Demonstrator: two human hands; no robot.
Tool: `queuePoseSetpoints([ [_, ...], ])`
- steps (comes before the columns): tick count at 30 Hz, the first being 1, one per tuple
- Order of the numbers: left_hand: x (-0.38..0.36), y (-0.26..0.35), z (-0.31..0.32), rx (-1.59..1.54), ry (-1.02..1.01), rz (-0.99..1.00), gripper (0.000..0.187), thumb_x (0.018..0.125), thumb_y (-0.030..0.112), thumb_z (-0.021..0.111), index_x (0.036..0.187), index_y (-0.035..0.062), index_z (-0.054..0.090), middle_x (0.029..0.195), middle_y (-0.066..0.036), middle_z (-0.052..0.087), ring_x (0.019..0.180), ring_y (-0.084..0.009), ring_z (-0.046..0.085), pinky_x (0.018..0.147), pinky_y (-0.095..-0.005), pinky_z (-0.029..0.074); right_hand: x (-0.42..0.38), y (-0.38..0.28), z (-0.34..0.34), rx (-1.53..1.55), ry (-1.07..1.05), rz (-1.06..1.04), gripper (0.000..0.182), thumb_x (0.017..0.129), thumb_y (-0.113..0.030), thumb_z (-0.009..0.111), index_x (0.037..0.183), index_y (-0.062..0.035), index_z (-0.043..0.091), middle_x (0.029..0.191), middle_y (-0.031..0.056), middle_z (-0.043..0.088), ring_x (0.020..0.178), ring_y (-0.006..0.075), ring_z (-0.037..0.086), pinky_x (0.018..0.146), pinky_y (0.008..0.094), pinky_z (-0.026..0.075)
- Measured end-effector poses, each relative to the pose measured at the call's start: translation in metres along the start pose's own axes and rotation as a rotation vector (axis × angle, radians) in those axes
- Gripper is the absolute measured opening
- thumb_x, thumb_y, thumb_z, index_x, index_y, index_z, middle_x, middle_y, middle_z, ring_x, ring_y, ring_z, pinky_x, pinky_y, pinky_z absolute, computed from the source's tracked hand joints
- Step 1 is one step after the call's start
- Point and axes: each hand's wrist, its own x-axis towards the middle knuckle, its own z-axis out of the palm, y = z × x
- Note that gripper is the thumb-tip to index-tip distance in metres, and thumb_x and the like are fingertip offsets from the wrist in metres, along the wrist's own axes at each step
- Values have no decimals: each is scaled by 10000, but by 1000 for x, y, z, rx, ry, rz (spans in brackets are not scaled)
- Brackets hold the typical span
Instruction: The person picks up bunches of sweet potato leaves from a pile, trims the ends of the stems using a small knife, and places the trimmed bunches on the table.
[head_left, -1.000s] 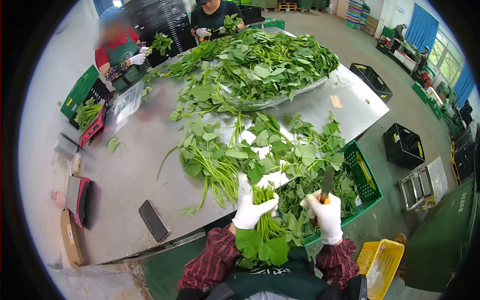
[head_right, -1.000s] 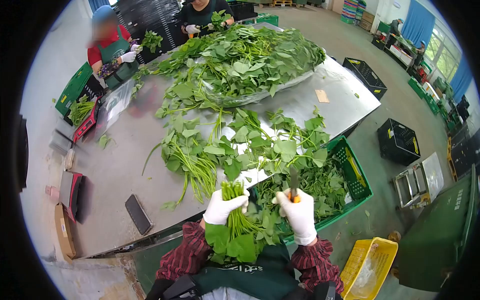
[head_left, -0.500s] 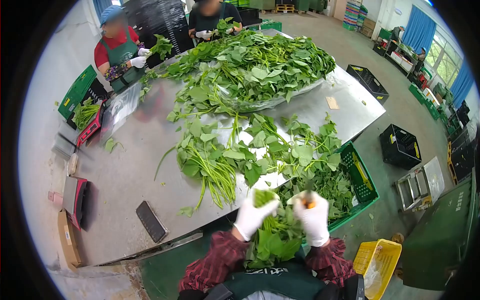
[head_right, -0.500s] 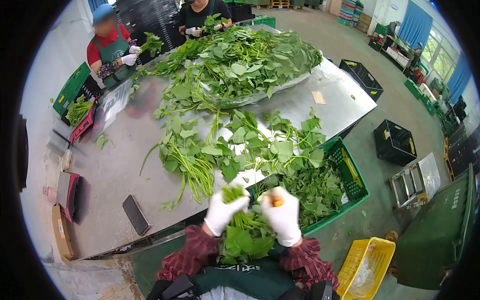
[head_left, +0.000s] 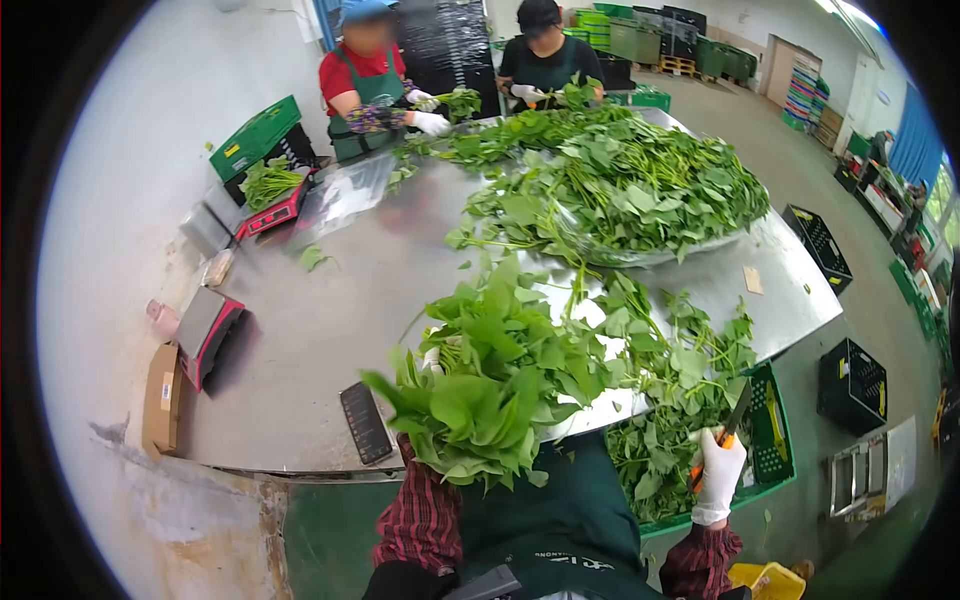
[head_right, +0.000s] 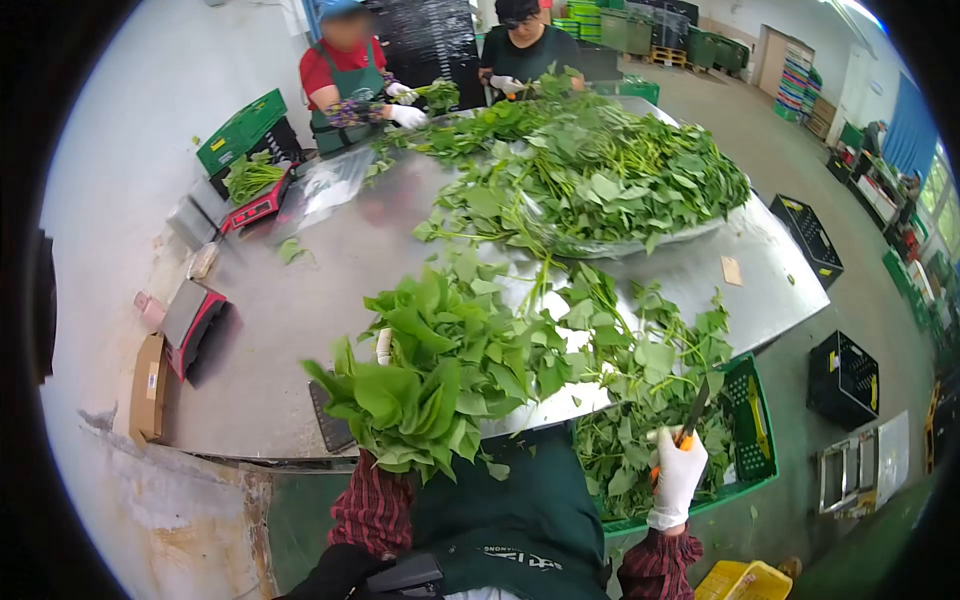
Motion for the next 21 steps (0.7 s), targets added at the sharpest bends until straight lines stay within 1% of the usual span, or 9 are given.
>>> queuePoseSetpoints([
  [1, 1, 6, -4, 27, 18, 27, 318, 951, 188, 430, 1236, 47, 443, 1161, -75, 521, 1054, -136, 497, 902, -292, 418, 0, 3, 2, 14, -2, 10, 75, 822, -80, 578, 769, -44, 538, 537, -23, 467, 411, 50, 418, 397, 200, 308],
  [2, 2, 12, -8, 59, 39, 63, 323, 952, 189, 429, 1242, 48, 438, 1168, -75, 516, 1060, -136, 494, 906, -293, 416, 0, 2, 6, 26, 8, -2, 152, 821, -85, 578, 707, -67, 481, 522, -17, 465, 398, 56, 416, 386, 203, 302],
  [5, 6, 28, -21, 152, 94, 155, 337, 954, 193, 425, 1260, 52, 425, 1188, -75, 504, 1077, -137, 483, 919, -294, 409, 4, 13, 11, 1, -11, -22, 129, 820, -84, 579, 724, -56, 498, 519, -17, 462, 400, 57, 417, 388, 204, 307],
  [10, 4, 55, -38, 352, 218, 303, 362, 957, 200, 418, 1289, 58, 403, 1223, -76, 483, 1106, -138, 466, 941, -296, 398, 3, 14, 24, -30, -57, 2, 87, 821, -89, 598, 821, -23, 541, 622, -13, 499, 458, 58, 438, 439, 202, 328],
  [13, 5, 72, -48, 471, 284, 383, 378, 959, 204, 414, 1307, 61, 390, 1244, -76, 470, 1123, -139, 456, 954, -298, 392, 2, 15, 33, -72, -104, 0, 107, 828, -103, 612, 822, -24, 539, 615, -15, 494, 454, 58, 435, 439, 201, 326],
  [15, 5, 83, -55, 550, 323, 422, 388, 960, 207, 411, 1319, 64, 381, 1258, -76, 461, 1135, -140, 449, 962, -298, 387, 7, 25, 37, -99, -132, -60, 132, 840, -129, 616, 828, -23, 538, 602, -18, 488, 453, 54, 430, 432, 201, 320],
  [17, 4, 95, -60, 601, 354, 446, 399, 961, 210, 409, 1331, 66, 372, 1272, -76, 453, 1146, -140, 442, 971, -299, 383, 1, 13, 48, -116, -140, 24, 144, 848, -147, 612, 830, -25, 539, 588, -24, 480, 453, 49, 424, 425, 202, 313],
  [19, 3, 104, -65, 566, 379, 453, 389, 961, 216, 409, 1320, 67, 380, 1264, -72, 457, 1138, -140, 447, 967, -300, 386, 0, 9, 55, -112, -170, 12, 151, 852, -159, 611, 824, -29, 541, 580, -27, 476, 447, 48, 420, 415, 204, 307],
  [21, 0, 114, -69, 500, 384, 461, 380, 962, 222, 409, 1308, 68, 387, 1256, -68, 462, 1130, -140, 452, 963, -300, 388, 0, 9, 61, -106, -198, 34, 122, 835, -113, 616, 820, -18, 541, 611, -12, 492, 445, 51, 427, 405, 198, 309],
])
